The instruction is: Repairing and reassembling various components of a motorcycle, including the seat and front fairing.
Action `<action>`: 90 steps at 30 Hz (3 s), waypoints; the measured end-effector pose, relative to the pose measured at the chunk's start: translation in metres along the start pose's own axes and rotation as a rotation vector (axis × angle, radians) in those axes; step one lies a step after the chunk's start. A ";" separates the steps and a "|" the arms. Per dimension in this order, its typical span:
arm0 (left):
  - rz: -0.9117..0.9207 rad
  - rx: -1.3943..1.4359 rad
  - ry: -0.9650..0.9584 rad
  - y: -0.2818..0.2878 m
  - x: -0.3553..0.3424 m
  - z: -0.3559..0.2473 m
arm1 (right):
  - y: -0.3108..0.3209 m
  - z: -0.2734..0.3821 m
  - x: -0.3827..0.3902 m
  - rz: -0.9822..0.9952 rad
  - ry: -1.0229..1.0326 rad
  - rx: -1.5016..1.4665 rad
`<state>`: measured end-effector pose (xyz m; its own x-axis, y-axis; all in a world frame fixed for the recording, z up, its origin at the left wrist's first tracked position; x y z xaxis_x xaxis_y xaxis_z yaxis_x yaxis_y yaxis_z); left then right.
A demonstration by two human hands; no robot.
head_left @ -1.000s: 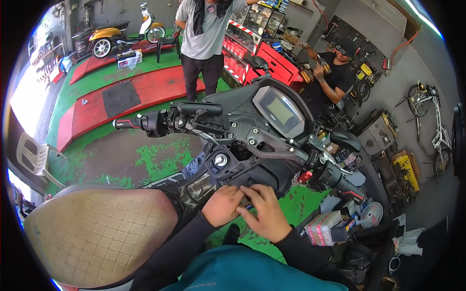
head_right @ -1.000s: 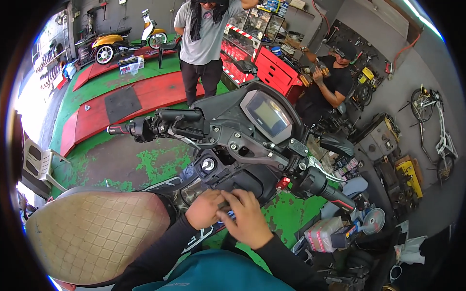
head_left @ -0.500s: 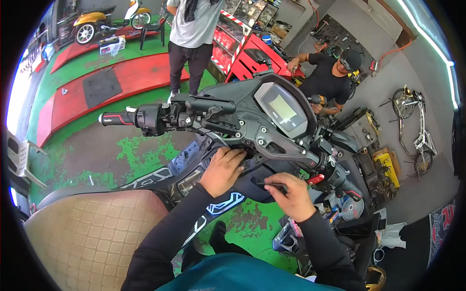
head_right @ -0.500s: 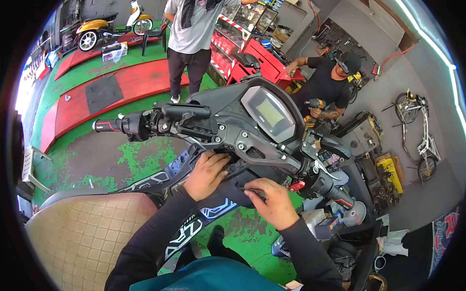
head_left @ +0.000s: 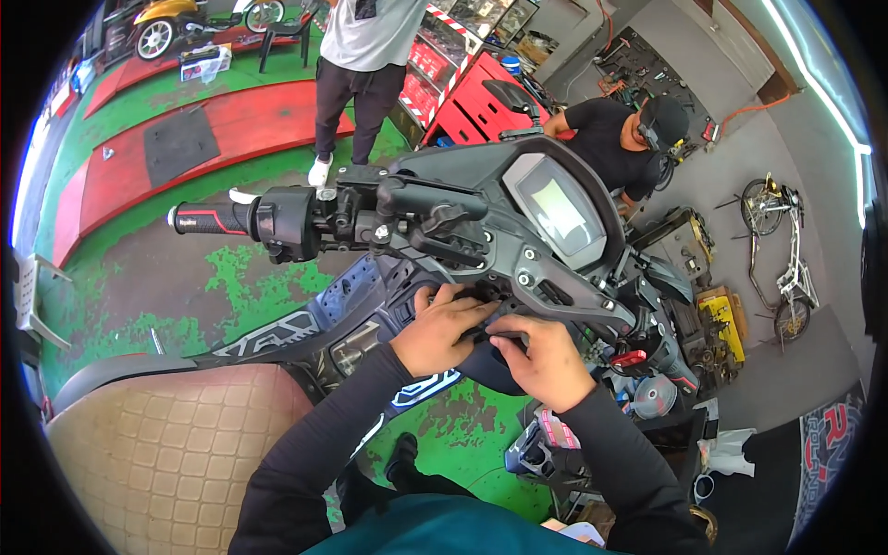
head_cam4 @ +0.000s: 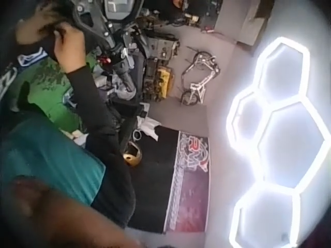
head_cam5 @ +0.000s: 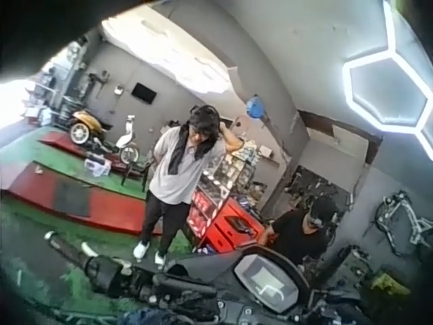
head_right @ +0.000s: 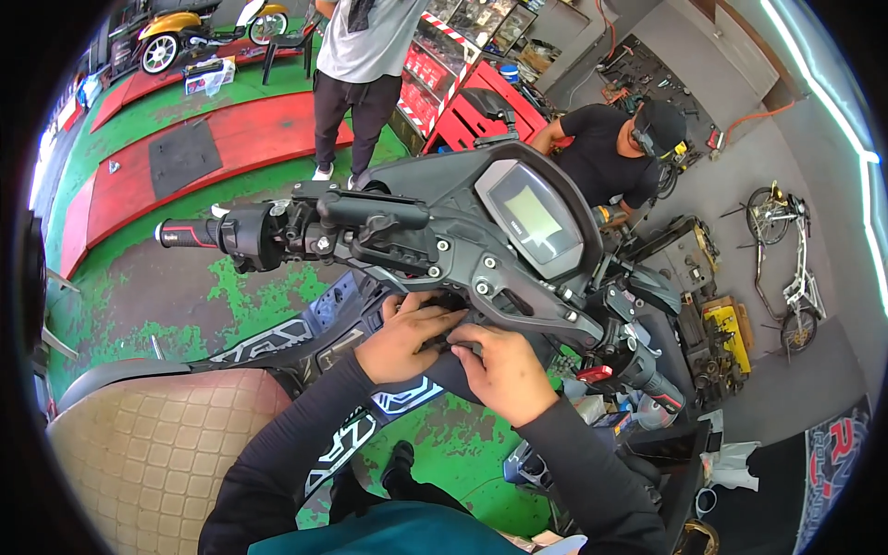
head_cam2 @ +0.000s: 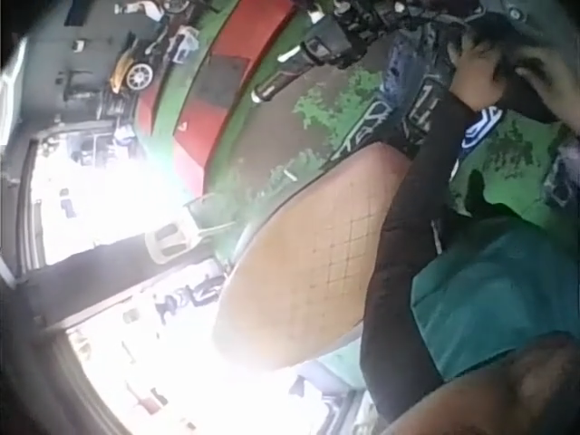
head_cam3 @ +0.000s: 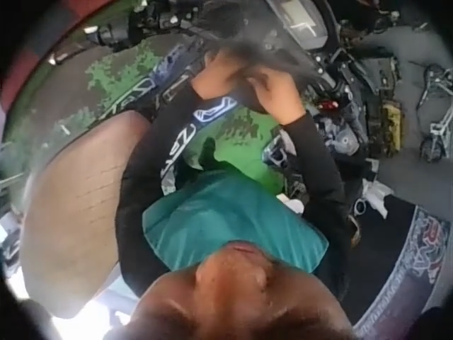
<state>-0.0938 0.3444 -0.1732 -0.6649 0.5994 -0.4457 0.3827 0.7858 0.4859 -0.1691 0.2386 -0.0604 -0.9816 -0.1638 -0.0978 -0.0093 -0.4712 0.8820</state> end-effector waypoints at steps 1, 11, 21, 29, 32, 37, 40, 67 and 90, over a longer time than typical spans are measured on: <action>0.007 0.045 -0.010 -0.001 -0.001 0.002 | 0.000 0.001 -0.002 0.017 0.033 0.061; 0.028 0.132 0.085 0.000 -0.004 0.000 | -0.021 0.010 0.014 0.036 0.330 0.517; 0.005 0.182 0.107 -0.006 -0.009 0.003 | -0.027 0.000 0.024 0.007 0.479 0.655; -0.031 0.219 0.228 -0.026 -0.018 -0.002 | -0.021 -0.005 0.044 -0.102 0.431 0.377; -0.058 0.066 0.352 -0.028 -0.026 -0.019 | -0.016 -0.004 0.066 -0.210 0.327 0.090; -0.111 -0.033 0.512 -0.027 -0.032 -0.032 | -0.027 -0.037 0.158 -0.793 0.064 -0.461; -0.121 0.027 0.561 -0.031 -0.032 -0.013 | -0.011 -0.094 0.172 -1.062 -0.416 -0.696; -0.250 0.295 0.746 -0.042 -0.035 -0.021 | 0.051 -0.127 0.081 -0.677 0.166 0.660; -0.363 0.164 0.454 -0.046 -0.008 -0.044 | 0.006 -0.195 0.071 -0.731 0.279 0.161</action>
<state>-0.1342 0.2967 -0.1584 -0.9651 0.1919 -0.1781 0.1501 0.9629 0.2241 -0.2016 0.0550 -0.1521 -0.6323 -0.0826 -0.7703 -0.6808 -0.4153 0.6033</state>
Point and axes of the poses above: each hand's wrist, its own x-axis away from the middle knuckle, its own y-axis out of the back of the hand, z = x × y, the point moved 4 cm from there along -x, towards the middle knuckle, and after that the axes turned 8 degrees about y, right-handed, at the moved point
